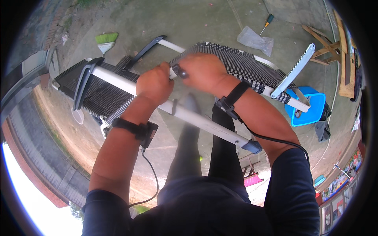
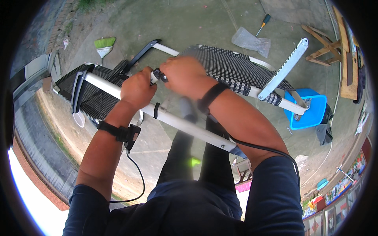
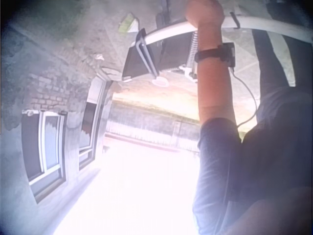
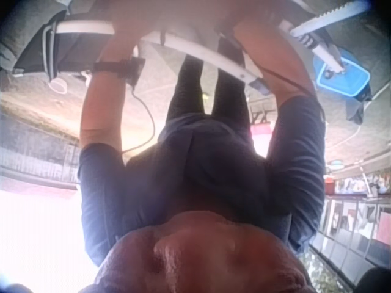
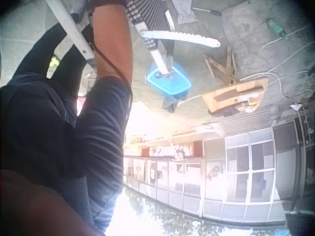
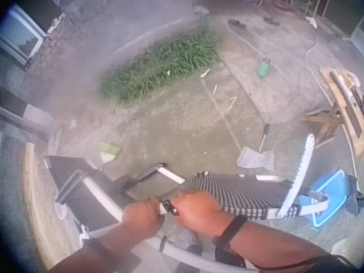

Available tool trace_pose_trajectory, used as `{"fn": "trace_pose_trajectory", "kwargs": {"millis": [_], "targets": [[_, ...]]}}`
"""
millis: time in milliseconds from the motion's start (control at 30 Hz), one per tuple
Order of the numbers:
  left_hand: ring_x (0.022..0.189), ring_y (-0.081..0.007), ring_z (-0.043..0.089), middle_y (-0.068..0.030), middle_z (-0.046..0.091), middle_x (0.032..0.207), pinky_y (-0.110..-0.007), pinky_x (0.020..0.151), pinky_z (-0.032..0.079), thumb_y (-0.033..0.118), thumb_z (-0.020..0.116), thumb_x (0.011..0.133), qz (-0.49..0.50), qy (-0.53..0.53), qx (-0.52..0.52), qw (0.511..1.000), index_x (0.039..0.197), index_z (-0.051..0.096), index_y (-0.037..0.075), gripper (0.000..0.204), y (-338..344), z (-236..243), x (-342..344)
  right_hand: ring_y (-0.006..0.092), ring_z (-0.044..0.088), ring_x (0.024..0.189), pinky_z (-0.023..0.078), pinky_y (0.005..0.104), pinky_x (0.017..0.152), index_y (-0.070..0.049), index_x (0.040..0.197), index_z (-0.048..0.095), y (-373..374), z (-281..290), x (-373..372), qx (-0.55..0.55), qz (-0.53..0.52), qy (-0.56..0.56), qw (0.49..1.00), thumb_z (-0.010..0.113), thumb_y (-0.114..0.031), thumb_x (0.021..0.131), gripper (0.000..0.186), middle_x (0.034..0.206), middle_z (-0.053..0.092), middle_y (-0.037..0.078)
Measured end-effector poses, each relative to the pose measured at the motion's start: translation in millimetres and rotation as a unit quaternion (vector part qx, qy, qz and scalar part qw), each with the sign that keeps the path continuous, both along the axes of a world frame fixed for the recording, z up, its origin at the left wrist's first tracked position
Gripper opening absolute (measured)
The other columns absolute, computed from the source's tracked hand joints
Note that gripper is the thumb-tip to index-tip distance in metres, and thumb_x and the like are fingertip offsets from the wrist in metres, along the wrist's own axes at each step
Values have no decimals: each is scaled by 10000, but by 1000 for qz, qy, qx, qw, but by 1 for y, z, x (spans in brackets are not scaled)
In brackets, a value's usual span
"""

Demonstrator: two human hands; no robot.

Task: The person attaches fabric and a metal bar to the frame of a folding chair. The person uses a screwdriver to secure screws into the metal frame and then slides a metal bar through the fabric sleeve, fastening it into place on the chair's structure.

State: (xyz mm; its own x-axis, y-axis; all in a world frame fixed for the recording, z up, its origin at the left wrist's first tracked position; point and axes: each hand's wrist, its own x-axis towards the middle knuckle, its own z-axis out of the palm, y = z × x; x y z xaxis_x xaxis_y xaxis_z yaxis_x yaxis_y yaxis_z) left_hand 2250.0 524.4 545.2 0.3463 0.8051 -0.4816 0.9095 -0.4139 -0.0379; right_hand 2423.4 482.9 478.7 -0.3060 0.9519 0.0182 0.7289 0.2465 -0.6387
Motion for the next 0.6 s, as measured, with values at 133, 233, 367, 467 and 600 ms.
{"fn": "trace_pose_trajectory", "kwargs": {"millis": [133,233,367,467,600], "targets": [[902,-405,700,-195,716,975,-499,799,549,184,640,864,-4,-1,2,1000,1075,574,58,254,1,-1,-1,304,689,940,566,437,783,-115,976,693,1,2,1,-5,1,-2,1000,711,-245,753,259,970,699,83],[970,-398,699,-205,715,1041,-498,846,546,186,619,874,5,18,-19,1000,1080,580,46,252,-1,9,3,302,690,938,566,438,779,-114,975,691,2,4,0,-14,8,-10,1000,712,-251,751,263,977,699,80],[901,-396,699,-192,715,968,-498,797,546,181,639,866,-8,2,3,1000,1075,578,58,250,5,5,-8,303,688,940,562,441,776,-116,969,687,6,4,-3,12,-5,2,1000,727,-242,746,259,972,698,83],[906,-392,699,-192,714,974,-498,797,546,184,642,867,-6,-1,3,1000,1077,579,58,253,4,7,-10,309,684,948,560,442,780,-118,961,683,5,5,-8,1,-10,0,1000,741,-237,744,254,972,696,84],[908,-394,698,-191,713,976,-496,792,546,191,651,863,-1,10,0,1000,1079,579,56,265,3,5,-2,315,678,956,557,437,789,-121,957,678,5,14,-4,-38,-18,-13,999,753,-240,752,249,970,689,82]]}}
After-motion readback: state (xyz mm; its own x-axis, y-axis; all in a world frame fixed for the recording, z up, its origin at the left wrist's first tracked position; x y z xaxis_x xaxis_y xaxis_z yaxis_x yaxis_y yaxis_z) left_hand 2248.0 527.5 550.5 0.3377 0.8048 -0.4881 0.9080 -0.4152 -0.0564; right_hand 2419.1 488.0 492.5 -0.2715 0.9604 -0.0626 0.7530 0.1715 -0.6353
